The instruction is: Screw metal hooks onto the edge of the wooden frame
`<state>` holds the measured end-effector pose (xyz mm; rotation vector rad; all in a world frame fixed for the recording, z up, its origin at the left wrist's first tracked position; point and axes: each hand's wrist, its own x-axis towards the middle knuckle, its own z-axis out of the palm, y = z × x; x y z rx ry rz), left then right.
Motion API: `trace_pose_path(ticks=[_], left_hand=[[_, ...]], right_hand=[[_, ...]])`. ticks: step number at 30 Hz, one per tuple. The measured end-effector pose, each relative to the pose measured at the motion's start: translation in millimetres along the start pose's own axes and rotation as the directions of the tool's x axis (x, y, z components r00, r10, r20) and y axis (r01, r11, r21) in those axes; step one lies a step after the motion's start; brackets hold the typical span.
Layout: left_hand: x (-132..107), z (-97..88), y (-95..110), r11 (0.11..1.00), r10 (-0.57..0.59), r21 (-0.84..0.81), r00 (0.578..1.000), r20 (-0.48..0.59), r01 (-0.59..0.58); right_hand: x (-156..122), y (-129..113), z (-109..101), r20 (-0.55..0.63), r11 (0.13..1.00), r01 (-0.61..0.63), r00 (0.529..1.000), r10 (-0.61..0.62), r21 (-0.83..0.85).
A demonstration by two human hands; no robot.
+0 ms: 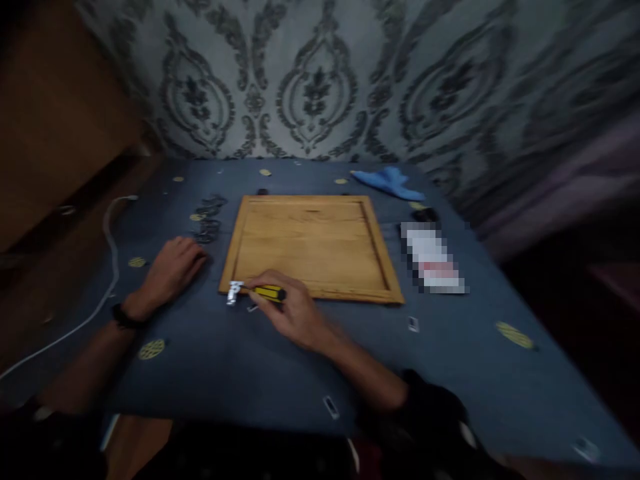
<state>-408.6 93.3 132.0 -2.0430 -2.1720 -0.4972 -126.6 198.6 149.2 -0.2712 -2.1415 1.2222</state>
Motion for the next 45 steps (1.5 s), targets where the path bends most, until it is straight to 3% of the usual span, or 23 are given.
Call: trace_pose_path(ticks=[3,7,11,16,18,19,25,34,41,45], left_hand=[[-0.2,0.0,0.0,0.997,0.023,-0.068,0.997,-0.068,-0.027],[0.9,-2.9,7.3,0.968,-0.054,-0.251,0.991,-0.12,0.022],[7.3,-14.4,22.9,0.794,-0.29,-0.562,0.957,-0.015,0.232],[21.1,-22.7,37.1,0.678,-0.309,-0.692,0.95,0.037,0.248],[24.4,-18.4,40.7,0.436,-0.328,-0.867,0.94,0.098,0.243],[25.0,-14.7,41.8,0.395,-0.329,-0.885,0.937,0.116,0.249],[17.9,6.1,38.3,0.276,-0.31,-0.916,0.929,0.201,0.29],[10.6,-0.3,50.3,0.295,-0.213,-0.894,0.935,0.284,0.338],[4.9,-0.9,55.7,0.456,-0.147,-0.842,0.957,0.248,0.288],[3.4,3.2,55.4,0.488,-0.136,-0.827,0.961,0.242,0.278]], right_hand=[[-0.6,1.3,0.0,-0.01,0.998,0.009,1.0,-0.009,0.056],[-1.5,5.4,0.6,-0.01,1.0,-0.009,1.0,0.009,0.017],[-2.1,6.8,1.9,-0.016,1.0,-0.008,1.0,0.008,0.026],[-0.4,7.1,1.2,-0.014,0.997,-0.001,1.0,0.003,0.083],[0.5,6.9,0.3,-0.003,0.999,-0.009,1.0,0.009,0.033],[0.9,6.7,-0.2,-0.007,1.0,-0.013,1.0,0.013,0.019],[0.3,6.1,-1.2,-0.016,1.0,0.0,1.0,0.0,-0.002],[0.2,4.0,-3.5,-0.006,1.0,-0.03,1.0,0.03,-0.004],[-0.5,2.9,-4.2,-0.007,0.999,-0.037,0.999,0.036,-0.007],[-0.7,2.9,-4.2,-0.009,1.0,-0.028,1.0,0.028,0.006]])
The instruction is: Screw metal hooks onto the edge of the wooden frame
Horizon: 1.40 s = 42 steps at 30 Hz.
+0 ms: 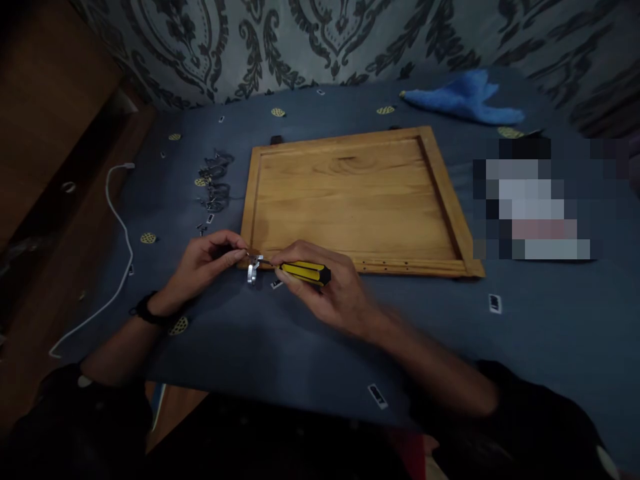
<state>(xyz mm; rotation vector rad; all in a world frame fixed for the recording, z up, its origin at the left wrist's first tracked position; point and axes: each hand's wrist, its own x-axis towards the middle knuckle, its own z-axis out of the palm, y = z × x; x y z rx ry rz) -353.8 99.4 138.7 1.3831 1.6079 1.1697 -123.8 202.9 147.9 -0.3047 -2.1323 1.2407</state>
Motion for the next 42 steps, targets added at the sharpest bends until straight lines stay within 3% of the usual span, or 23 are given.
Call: trace_pose_path(ticks=[4,10,18,42], left_hand=[[0.6,2.2,-3.3,0.996,0.036,0.083,0.999,-0.033,-0.033],[2.3,1.4,-2.4,0.935,0.221,0.294,0.974,-0.047,-0.198],[3.3,4.3,-9.3,0.933,0.248,0.273,0.969,-0.022,-0.232],[6.9,2.9,-10.1,0.99,0.088,0.117,0.996,-0.028,-0.084]], right_hand=[[-0.1,-0.3,0.6,-0.008,1.0,-0.01,1.0,0.01,0.007],[-1.0,0.8,0.2,-0.007,1.0,0.0,1.0,0.0,0.009],[-0.2,2.9,0.8,-0.016,0.998,0.07,0.997,-0.07,0.001],[0.7,4.1,0.8,-0.013,0.997,0.075,0.997,-0.074,0.021]])
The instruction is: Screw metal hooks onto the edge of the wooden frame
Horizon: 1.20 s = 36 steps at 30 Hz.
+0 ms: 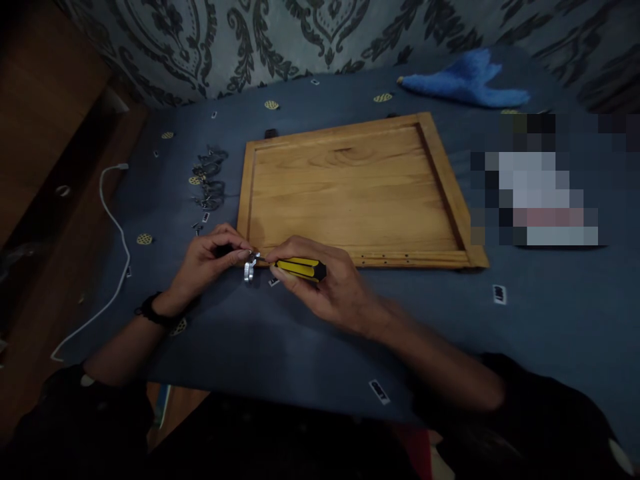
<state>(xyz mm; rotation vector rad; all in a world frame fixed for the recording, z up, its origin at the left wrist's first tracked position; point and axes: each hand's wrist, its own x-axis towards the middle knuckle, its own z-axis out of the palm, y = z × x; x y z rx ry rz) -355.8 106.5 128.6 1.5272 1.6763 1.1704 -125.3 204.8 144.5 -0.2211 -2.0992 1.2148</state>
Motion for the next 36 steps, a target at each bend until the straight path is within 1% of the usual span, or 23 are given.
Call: trace_pose_path(ticks=[4,7,12,16,24,29,36], left_hand=[[0.2,-0.3,0.5,0.998,-0.041,-0.044,0.999,0.005,0.042],[0.2,0.0,0.5,0.998,-0.042,-0.053,0.999,0.007,0.042],[-0.3,-0.3,2.0,1.0,0.008,0.019,1.0,0.015,-0.008],[-1.5,-1.0,3.2,0.997,0.019,0.073,1.0,0.008,-0.02],[-3.2,-1.9,4.1,0.998,0.0,0.07,1.0,0.012,-0.001],[-3.0,-1.1,5.9,0.983,0.085,0.158,0.995,0.06,-0.093],[-4.3,-1.8,3.2,0.981,0.119,0.146,0.992,0.045,-0.124]], right_hand=[[-0.1,0.4,0.0,0.003,1.0,0.008,1.0,-0.008,0.004],[-0.7,-0.1,-0.3,0.002,1.0,-0.009,1.0,0.009,-0.004],[-1.1,0.7,-0.4,0.003,1.0,-0.007,1.0,0.007,-0.015],[-1.3,1.5,-0.3,0.006,1.0,-0.006,1.0,0.006,-0.014],[-0.7,-0.7,-0.7,0.0,1.0,-0.017,1.0,0.017,0.011],[0.4,-1.6,-0.8,0.004,1.0,-0.028,1.0,0.028,0.009],[0.5,-1.6,-1.4,0.01,1.0,-0.027,1.0,0.027,-0.013]])
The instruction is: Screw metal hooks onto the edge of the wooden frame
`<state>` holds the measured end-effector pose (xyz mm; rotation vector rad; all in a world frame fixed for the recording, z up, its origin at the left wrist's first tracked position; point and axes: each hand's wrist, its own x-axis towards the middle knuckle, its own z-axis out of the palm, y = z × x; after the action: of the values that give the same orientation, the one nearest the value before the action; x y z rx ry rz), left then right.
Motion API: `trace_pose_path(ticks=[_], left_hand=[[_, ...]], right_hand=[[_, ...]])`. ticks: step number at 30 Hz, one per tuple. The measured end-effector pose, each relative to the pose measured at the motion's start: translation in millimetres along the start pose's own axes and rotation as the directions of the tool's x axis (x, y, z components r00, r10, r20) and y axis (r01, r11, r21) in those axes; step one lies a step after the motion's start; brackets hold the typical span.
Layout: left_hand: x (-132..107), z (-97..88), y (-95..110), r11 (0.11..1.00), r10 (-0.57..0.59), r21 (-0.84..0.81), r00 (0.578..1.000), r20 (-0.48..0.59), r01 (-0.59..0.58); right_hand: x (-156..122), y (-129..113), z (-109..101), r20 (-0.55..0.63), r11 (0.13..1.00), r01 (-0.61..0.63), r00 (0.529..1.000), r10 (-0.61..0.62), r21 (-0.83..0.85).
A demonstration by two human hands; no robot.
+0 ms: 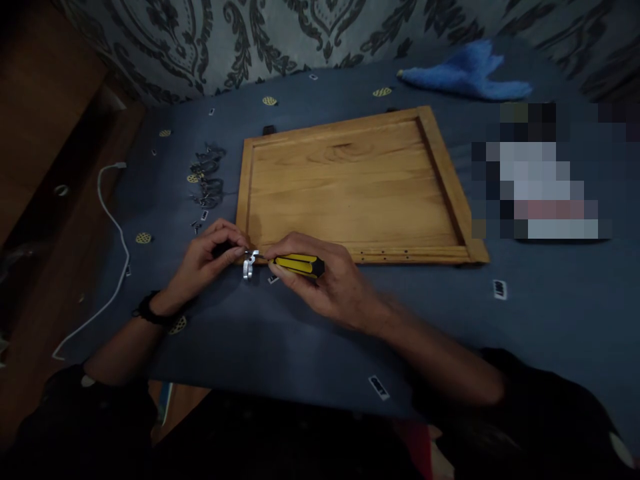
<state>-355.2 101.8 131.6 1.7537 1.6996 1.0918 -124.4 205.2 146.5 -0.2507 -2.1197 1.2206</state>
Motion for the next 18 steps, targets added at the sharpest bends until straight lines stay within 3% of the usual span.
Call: trace_pose_path(ticks=[18], left_hand=[[-0.3,-0.1,3.3,0.994,0.044,0.096,0.998,0.048,-0.048]], right_hand=[[0.0,-0.3,0.2,-0.001,1.0,0.007,1.0,-0.007,0.017]])
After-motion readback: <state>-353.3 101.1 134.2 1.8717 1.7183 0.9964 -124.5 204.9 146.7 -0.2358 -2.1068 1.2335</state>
